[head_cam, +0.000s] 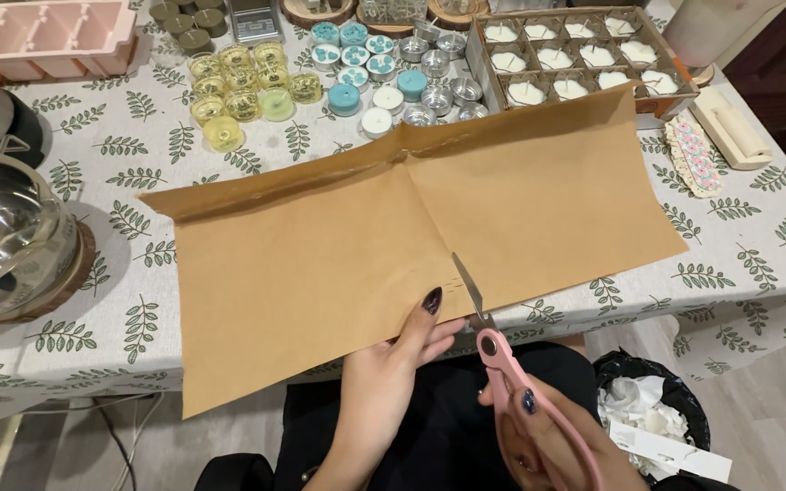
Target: Cutting and folding brown craft paper at a workbench.
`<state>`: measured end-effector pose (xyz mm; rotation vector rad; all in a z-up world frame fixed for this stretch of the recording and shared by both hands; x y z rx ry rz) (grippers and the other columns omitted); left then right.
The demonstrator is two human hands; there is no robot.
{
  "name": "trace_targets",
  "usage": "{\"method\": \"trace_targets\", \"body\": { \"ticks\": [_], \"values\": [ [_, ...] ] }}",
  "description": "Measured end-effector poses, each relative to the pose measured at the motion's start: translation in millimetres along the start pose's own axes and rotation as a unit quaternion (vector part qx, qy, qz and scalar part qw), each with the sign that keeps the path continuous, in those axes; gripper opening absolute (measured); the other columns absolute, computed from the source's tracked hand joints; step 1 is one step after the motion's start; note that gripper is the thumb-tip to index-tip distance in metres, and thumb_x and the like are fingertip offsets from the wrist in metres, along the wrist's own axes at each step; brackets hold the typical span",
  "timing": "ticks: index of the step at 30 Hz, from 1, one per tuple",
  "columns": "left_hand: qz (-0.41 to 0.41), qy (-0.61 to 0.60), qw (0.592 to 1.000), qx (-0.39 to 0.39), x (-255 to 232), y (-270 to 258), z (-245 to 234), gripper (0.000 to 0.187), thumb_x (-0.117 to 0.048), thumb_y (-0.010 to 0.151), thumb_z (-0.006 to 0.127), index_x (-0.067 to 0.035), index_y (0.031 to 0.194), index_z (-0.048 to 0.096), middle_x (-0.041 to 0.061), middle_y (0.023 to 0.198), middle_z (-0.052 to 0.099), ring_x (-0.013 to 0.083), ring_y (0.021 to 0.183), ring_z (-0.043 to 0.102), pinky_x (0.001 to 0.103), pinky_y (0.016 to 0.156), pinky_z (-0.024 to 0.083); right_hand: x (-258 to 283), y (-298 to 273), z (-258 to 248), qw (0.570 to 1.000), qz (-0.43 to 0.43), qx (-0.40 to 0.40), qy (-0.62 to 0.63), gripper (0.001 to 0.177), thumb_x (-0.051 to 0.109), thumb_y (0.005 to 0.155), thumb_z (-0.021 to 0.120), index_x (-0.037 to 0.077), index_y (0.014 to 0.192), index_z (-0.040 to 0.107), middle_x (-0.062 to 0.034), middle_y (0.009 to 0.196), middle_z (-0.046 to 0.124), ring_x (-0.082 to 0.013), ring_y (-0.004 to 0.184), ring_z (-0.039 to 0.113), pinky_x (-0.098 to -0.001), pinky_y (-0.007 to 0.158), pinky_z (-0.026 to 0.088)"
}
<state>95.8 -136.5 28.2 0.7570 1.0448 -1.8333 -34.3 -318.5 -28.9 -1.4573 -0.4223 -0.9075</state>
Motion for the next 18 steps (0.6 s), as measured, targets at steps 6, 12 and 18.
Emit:
{"method": "trace_targets", "body": {
  "ticks": [6,12,18],
  "values": [
    [0.0,0.008,1.0,0.028,14,3,-8,0.046,-0.028,0.097,0.057,0.008,0.125,0.065,0.022,0.117,0.076,0.0299,0.103,0.079,0.037,0.088,0.063,13,2,3,0.999,0.001,0.002,-0.04,0.063,0.056,0.092,0.055,0.004,0.127,0.064,-0.0039,0.077,0.062,-0.0109,0.064,0.055,-0.0249,0.058,0.04],
    [-0.002,0.025,0.999,0.031,9,0,-8,0.044,-0.027,0.098,0.055,0.008,0.123,0.068,0.023,0.108,0.079,0.0274,0.099,0.079,0.035,0.087,0.063,19,7,8,0.987,-0.106,0.094,-0.075,0.064,0.056,0.097,0.052,0.003,0.132,0.062,-0.0011,0.087,0.065,-0.0074,0.071,0.058,-0.0216,0.06,0.042],
    [-0.01,0.027,0.999,0.018,8,0,-5,0.049,-0.033,0.096,0.06,0.009,0.121,0.069,0.023,0.108,0.08,0.0256,0.097,0.08,0.034,0.086,0.065,-8,2,1,0.999,-0.002,-0.034,-0.012,0.065,0.054,0.097,0.06,0.0,0.134,0.063,-0.0095,0.088,0.065,-0.0155,0.068,0.06,-0.0272,0.057,0.042]
  ]
}}
Point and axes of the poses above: each hand's wrist, its own y-axis towards the middle knuckle, its own z-axis out of the palm, x = y × z, the point moved 6 cm from there along y, towards the middle knuckle
